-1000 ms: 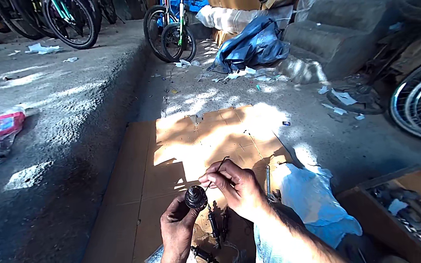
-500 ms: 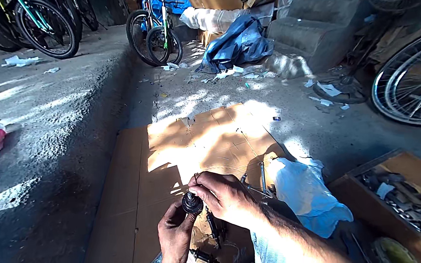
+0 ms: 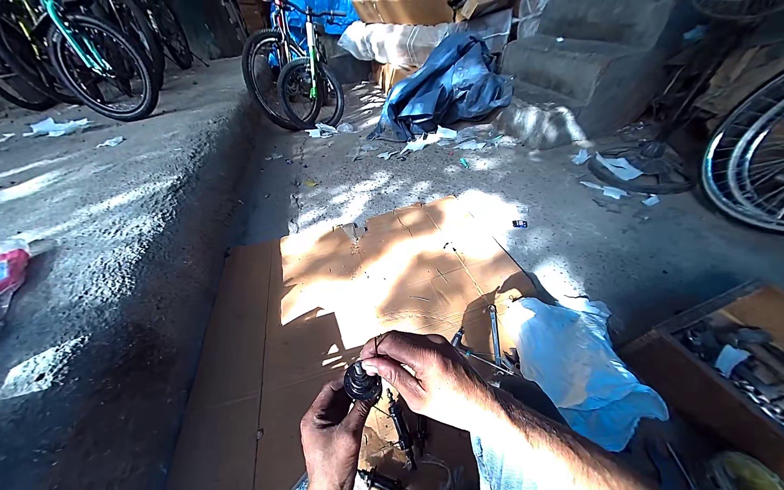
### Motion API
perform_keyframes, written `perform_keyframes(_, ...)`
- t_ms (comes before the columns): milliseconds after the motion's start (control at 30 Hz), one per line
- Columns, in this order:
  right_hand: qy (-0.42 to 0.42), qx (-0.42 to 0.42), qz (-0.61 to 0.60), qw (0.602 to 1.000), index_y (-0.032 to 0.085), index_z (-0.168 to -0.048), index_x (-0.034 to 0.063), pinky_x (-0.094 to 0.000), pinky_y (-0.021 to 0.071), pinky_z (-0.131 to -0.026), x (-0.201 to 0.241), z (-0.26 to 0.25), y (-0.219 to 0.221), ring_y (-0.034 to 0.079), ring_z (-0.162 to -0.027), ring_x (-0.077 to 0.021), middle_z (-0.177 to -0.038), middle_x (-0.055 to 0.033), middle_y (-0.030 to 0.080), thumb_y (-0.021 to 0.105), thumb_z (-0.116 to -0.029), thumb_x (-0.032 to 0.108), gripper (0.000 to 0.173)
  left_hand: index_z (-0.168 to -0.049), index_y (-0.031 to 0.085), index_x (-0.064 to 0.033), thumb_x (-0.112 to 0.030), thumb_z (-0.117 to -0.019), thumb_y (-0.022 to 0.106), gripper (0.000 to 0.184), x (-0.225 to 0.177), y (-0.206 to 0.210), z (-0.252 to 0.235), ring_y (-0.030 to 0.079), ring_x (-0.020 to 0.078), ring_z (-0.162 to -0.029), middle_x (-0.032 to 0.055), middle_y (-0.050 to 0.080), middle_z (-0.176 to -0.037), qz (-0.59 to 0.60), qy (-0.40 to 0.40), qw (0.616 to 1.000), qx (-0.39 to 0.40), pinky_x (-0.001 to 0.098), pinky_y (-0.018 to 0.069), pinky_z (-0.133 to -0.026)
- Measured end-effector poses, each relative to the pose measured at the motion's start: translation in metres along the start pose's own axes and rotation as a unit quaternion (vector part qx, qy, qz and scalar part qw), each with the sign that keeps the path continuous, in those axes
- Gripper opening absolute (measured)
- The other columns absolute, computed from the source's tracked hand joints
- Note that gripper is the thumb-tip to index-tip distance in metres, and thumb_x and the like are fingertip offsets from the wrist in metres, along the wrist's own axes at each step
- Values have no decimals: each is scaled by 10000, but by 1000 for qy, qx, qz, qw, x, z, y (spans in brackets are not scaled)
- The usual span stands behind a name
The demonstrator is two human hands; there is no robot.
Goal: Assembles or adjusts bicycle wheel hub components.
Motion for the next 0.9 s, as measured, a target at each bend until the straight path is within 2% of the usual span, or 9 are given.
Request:
perform_keyframes(233, 47, 3, 42, 998, 715, -1084, 129, -259, 595, -759, -17, -1, 0, 688, -842, -55, -948, 24, 718, 549, -1071, 283, 227, -1099, 679, 82, 42, -777, 773, 338, 2, 4, 2, 741, 265, -935, 185, 741, -1025, -20, 3, 999, 28, 394, 629, -877)
perform_keyframes(333, 77, 89, 123, 985, 709, -1106, 163, -316, 561, -750, -19, 4, 14, 677, -883, -97, -1024, 16, 701, 457, -1090, 410, 353, -1107, 657, 80, 41, -767, 745, 353, 6, 6, 4, 742, 245, -902, 164, 742, -992, -40, -8, 999, 28, 381, 634, -849)
perform_keyframes(400, 138, 181, 93, 969, 643, -1306, 155, -378, 556, -910, -28, 8, 20, 660, -1067, -144, -1225, -23, 661, 461, -1070, 495, 452, -1108, 656, 71, 24, -758, 747, 365, 7, 4, 3, 741, 239, -902, 155, 741, -1002, -47, -4, 999, 24, 376, 637, -838)
perform_keyframes(467, 184, 175, -10, 967, 601, -1412, 133, -373, 552, -997, -42, 7, -2, 653, -1151, -143, -1307, -43, 652, 550, -1055, 403, 451, -1138, 650, 68, -7, -762, 775, 403, 6, 0, 3, 724, 283, -988, 186, 717, -1103, -49, -8, 999, 19, 401, 634, -871)
perform_keyframes(633, 317, 103, -102, 937, 643, -1287, 52, -423, 624, -843, -152, 33, -57, 726, -950, -220, -1143, -104, 708, 467, -1102, 229, 311, -1141, 567, 12, -124, -733, 780, 480, -9, -7, 4, 682, 250, -1096, 163, 681, -1247, -89, 12, 996, 5, 354, 590, -906)
perform_keyframes(733, 354, 267, 34, 895, 677, -1141, -28, -522, 567, -802, -257, 125, -15, 692, -861, -310, -969, -200, 696, 541, -1044, 251, 325, -1137, 469, -10, -122, -714, 735, 511, -18, -8, 4, 705, 203, -999, 139, 711, -1152, -64, 19, 998, -19, 303, 588, -794)
perform_keyframes(767, 362, 317, 73, 874, 682, -1149, -69, -569, 546, -873, -264, 158, -3, 693, -945, -380, -1019, -266, 699, 576, -1028, 261, 367, -1162, 472, -11, -132, -719, 745, 534, -21, -9, 5, 715, 197, -980, 123, 721, -1098, -49, 25, 998, -30, 305, 601, -790)
perform_keyframes(833, 499, 310, 130, 799, 574, -1321, -123, -475, 421, -1117, -192, 199, -6, 587, -1262, -368, -1304, -304, 615, 547, -1055, 164, 392, -1194, 490, -25, -167, -717, 790, 581, -25, -12, 4, 721, 179, -955, 83, 720, -1030, -17, 33, 998, -55, 312, 616, -802)
perform_keyframes(900, 619, 138, 161, 756, 549, -1293, -49, -254, 478, -1024, -72, 206, -44, 609, -1168, -144, -1238, -142, 627, 451, -1037, 64, 296, -1203, 501, -58, -197, -717, 816, 596, -22, -15, 4, 722, 179, -946, 70, 718, -1024, 7, 29, 997, -67, 317, 619, -794)
Point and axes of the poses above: each hand's wrist, its own z-axis away from the middle knuckle, its own y-axis out of the palm, x = y × z, the point moved 10 cm from there along -z, towards the middle knuckle
